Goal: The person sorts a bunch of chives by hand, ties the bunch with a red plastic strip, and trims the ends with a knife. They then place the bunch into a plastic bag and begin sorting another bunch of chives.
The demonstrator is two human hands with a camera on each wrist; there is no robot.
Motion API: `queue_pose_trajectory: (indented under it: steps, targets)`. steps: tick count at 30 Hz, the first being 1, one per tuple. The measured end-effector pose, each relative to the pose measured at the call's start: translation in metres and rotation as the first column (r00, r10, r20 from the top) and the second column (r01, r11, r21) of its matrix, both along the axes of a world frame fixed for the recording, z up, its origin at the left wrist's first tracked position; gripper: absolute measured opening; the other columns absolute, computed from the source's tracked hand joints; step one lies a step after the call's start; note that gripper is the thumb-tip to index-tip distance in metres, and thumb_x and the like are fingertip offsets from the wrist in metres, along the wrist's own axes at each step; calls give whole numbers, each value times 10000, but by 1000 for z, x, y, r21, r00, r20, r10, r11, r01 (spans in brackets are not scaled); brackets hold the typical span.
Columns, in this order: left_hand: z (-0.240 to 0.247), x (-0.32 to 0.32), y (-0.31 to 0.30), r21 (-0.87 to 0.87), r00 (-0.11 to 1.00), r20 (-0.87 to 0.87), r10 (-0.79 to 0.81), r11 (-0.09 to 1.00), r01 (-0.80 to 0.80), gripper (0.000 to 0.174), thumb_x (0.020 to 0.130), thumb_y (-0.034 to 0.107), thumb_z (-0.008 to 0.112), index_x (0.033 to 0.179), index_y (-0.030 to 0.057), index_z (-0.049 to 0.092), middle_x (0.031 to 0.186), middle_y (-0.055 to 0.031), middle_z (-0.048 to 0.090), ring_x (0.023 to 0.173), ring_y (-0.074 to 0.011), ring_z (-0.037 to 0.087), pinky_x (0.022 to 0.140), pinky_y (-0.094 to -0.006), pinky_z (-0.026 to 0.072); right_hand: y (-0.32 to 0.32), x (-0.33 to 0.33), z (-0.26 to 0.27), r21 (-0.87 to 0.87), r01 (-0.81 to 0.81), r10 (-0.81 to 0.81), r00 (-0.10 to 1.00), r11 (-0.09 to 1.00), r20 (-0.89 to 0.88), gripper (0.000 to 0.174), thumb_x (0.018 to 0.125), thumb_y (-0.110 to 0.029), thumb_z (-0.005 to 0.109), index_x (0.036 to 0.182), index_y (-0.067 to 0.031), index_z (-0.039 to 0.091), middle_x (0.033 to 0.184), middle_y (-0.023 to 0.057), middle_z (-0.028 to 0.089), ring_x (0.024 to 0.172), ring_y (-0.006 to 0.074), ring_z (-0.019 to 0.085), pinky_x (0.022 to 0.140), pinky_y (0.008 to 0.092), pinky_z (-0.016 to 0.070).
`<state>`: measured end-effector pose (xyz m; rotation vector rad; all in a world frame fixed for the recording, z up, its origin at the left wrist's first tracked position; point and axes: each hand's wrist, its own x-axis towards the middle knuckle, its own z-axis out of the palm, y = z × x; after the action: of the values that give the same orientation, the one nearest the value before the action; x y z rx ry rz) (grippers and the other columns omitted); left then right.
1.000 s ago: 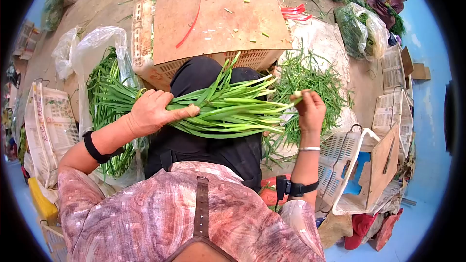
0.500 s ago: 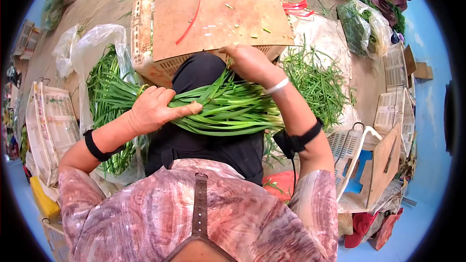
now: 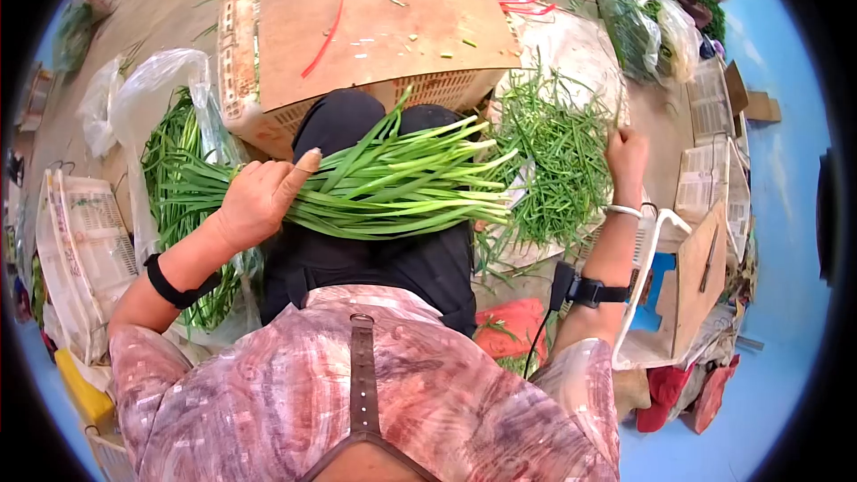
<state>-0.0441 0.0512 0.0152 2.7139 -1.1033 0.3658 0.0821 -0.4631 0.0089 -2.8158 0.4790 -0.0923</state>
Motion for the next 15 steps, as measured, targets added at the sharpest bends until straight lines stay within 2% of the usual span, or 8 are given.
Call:
queue_pose_trajectory:
  steps: [1,3,5,6,8,9,12,15]
  targets:
    - [1,0,-1,16,1000,0,10,1000,-10,658,659,35,522,1306,26,399,681,-50,451,590,-205,469,536,-321,359,-4,-12,-6,-1,6,-6,1000,1000,1,234,763,-159,623,966,-45,648,901,175,645,747,312,622,640,364,481]
    - [4,1,-1,44,999,-41,8,999,-6,668,636,7,529,1294,30,418,729,-69,486,621,-229,484,550,-338,368,3,-33,-9,-406,-111,88,993,907,-73,313,763,-187,617,1033,-30,624,937,186,637,803,331,620,710,380,489]
    - [4,-1,-1,79,995,-102,12,997,-4,679,613,-22,536,1282,35,436,777,-88,520,653,-254,500,565,-355,377,42,-37,5,-108,-354,364,926,929,100,315,765,-145,602,1058,-30,609,956,189,631,849,335,614,758,369,489]
    - [5,0,-3,87,996,-87,-14,996,22,651,622,-4,547,1264,71,470,782,-85,526,652,-245,504,563,-351,375,89,-28,15,376,-511,458,860,773,225,283,770,-101,586,1038,-14,612,977,191,625,880,322,611,776,356,484]
    - [6,2,-4,97,998,-58,-25,995,31,624,630,14,558,1245,107,503,786,-81,532,652,-237,508,560,-346,374,142,-14,27,229,-671,646,741,705,181,321,748,-50,573,1068,-67,600,921,173,624,847,316,606,735,364,487]
    - [5,2,-5,95,998,-51,-28,995,32,615,639,34,565,1243,135,508,787,-78,535,650,-230,511,560,-342,374,164,-1,18,149,-811,768,584,566,263,366,739,-38,570,1100,-100,579,929,164,604,874,317,589,740,381,479]
    - [6,1,-8,86,999,-25,-41,995,44,580,665,71,565,1236,159,518,795,-71,543,644,-216,511,563,-330,374,221,30,-21,49,-926,917,378,374,132,331,765,-23,497,1079,-93,574,966,153,591,898,337,575,785,393,468]
    - [6,-1,-6,92,1000,1,-30,995,30,569,676,68,550,1236,162,518,803,-75,547,649,-218,512,569,-329,379,247,46,-35,61,-950,952,305,306,-27,298,727,-49,531,1007,-93,622,964,148,587,949,335,537,804,391,452]
